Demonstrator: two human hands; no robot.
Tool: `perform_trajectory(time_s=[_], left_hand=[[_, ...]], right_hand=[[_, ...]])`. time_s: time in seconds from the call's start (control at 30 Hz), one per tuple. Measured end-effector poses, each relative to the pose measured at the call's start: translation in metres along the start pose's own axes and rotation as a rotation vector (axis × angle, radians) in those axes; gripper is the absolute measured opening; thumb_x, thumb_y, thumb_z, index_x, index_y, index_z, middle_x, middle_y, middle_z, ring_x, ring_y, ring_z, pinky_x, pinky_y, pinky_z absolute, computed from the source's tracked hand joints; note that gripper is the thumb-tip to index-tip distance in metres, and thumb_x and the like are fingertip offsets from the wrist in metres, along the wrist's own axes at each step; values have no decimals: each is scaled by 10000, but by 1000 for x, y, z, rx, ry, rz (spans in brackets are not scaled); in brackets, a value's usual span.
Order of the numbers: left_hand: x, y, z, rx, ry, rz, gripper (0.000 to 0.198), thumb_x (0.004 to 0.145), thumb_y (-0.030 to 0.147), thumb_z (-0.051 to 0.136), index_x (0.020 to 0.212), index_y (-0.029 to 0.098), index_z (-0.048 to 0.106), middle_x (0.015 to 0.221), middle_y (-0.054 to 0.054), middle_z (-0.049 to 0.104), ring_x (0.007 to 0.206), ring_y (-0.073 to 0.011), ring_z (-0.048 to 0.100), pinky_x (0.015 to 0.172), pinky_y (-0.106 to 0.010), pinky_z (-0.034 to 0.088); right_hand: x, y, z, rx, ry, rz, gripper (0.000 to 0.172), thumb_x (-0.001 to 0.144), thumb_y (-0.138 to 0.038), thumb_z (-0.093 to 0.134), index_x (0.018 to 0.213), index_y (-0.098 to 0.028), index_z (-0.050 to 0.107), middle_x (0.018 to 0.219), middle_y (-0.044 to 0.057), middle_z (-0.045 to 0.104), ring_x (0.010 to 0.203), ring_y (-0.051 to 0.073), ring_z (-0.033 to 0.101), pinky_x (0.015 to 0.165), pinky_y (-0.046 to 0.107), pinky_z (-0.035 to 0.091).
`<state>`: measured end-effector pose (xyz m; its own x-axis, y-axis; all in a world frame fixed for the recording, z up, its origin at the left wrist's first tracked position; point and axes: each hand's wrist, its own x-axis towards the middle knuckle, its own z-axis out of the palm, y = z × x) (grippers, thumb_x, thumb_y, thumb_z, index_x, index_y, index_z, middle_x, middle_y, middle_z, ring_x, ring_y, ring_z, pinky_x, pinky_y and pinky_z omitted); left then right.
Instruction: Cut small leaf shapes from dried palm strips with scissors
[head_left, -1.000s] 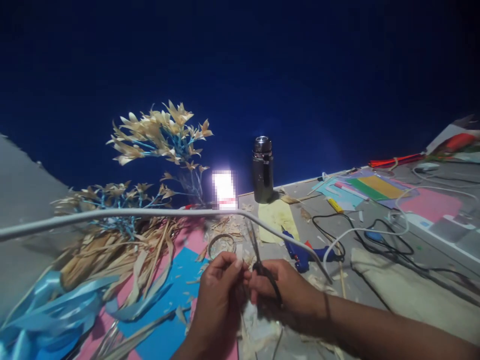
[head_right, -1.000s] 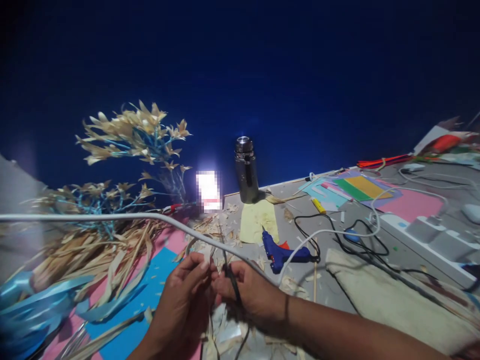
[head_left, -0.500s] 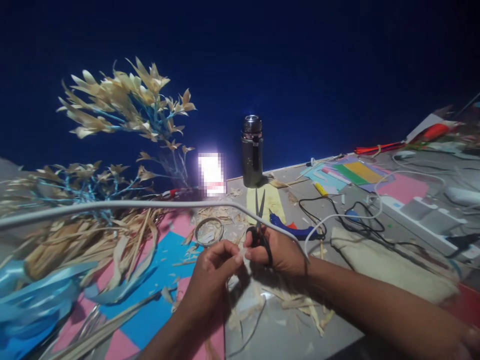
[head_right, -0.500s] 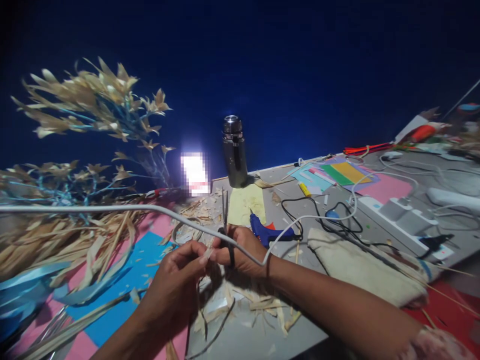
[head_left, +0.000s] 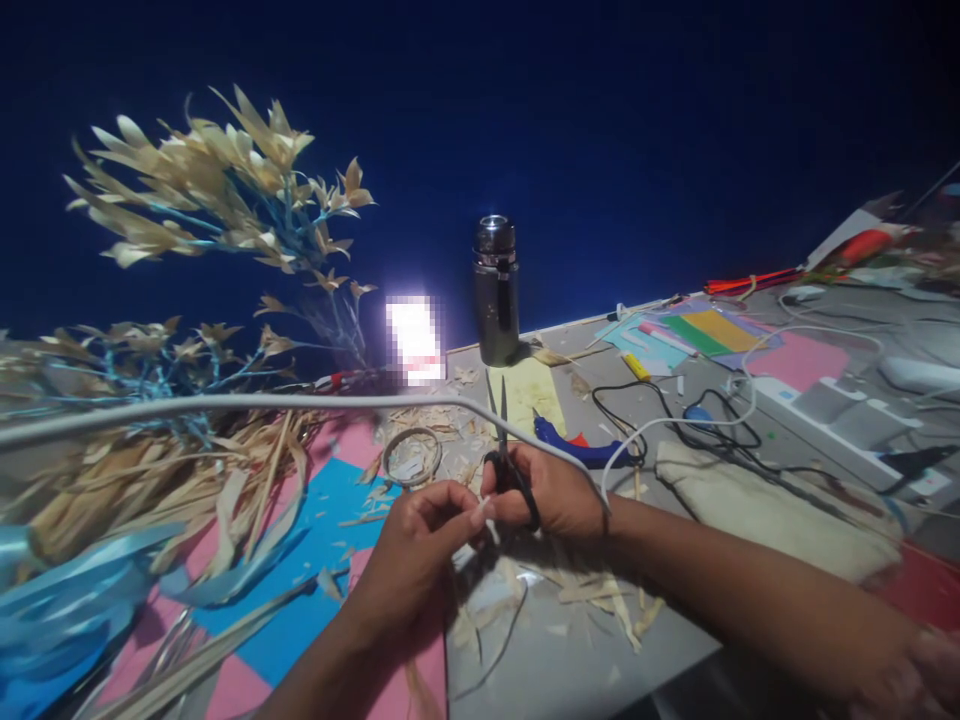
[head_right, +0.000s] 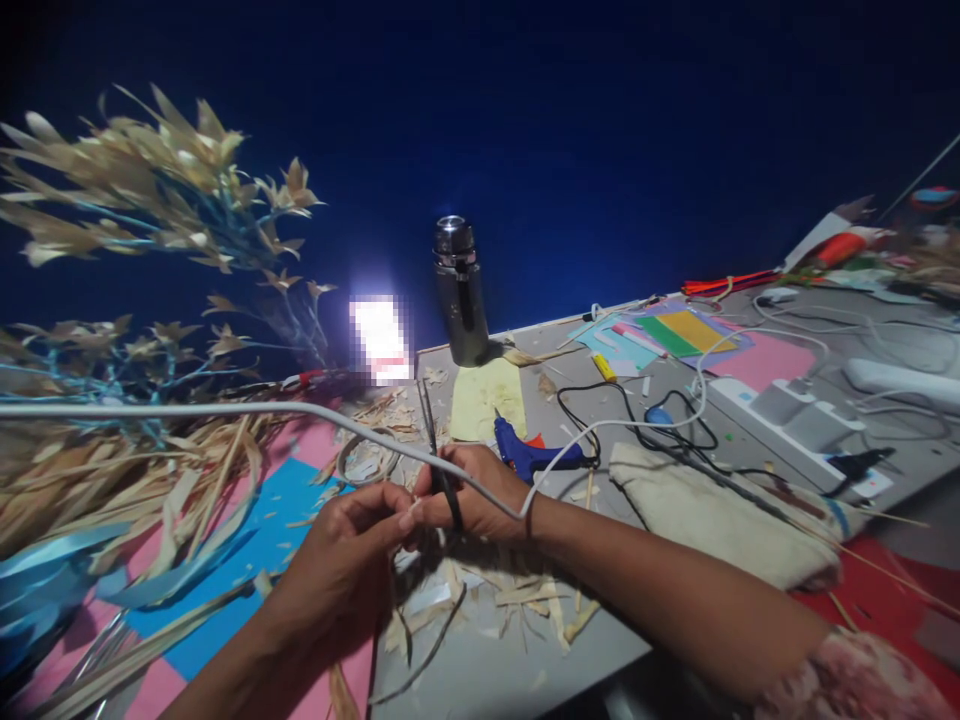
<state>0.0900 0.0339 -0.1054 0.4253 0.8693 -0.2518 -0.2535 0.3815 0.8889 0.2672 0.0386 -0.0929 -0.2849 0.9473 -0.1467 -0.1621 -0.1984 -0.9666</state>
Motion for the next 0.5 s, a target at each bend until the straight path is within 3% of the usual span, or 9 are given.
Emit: perform_trajectory(time_s=[0.1, 0.27, 0.5], left_hand=[[-3, 2, 1, -56, -38, -38, 212, 738, 248, 849, 690, 158, 663, 719, -19, 630, 655, -137, 570, 628, -267, 426], [-7, 5, 1, -109, -104, -53, 205, 729, 246, 849, 705, 159, 665, 692, -22, 628, 609, -134, 561, 598, -273, 423], [-4, 0, 2, -48, -17, -52, 205, 701, 236, 861, 687, 163, 670, 663, -19, 622, 604, -149, 581, 586, -286, 448]], right_hand=[[2, 0, -2, 32, -94, 55, 301, 577, -248, 845, 767, -160, 628, 658, -29, 595, 575, 95, 485, 535, 216, 361], [6, 4, -5, 293, -190, 116, 283, 546, -269, 802, 724, -157, 613, 594, -36, 548, 526, 94, 458, 525, 229, 353], [2, 0, -7, -28, -73, -13, 350, 597, -317, 873, 819, -157, 654, 720, -17, 618, 638, 109, 507, 591, 221, 381]])
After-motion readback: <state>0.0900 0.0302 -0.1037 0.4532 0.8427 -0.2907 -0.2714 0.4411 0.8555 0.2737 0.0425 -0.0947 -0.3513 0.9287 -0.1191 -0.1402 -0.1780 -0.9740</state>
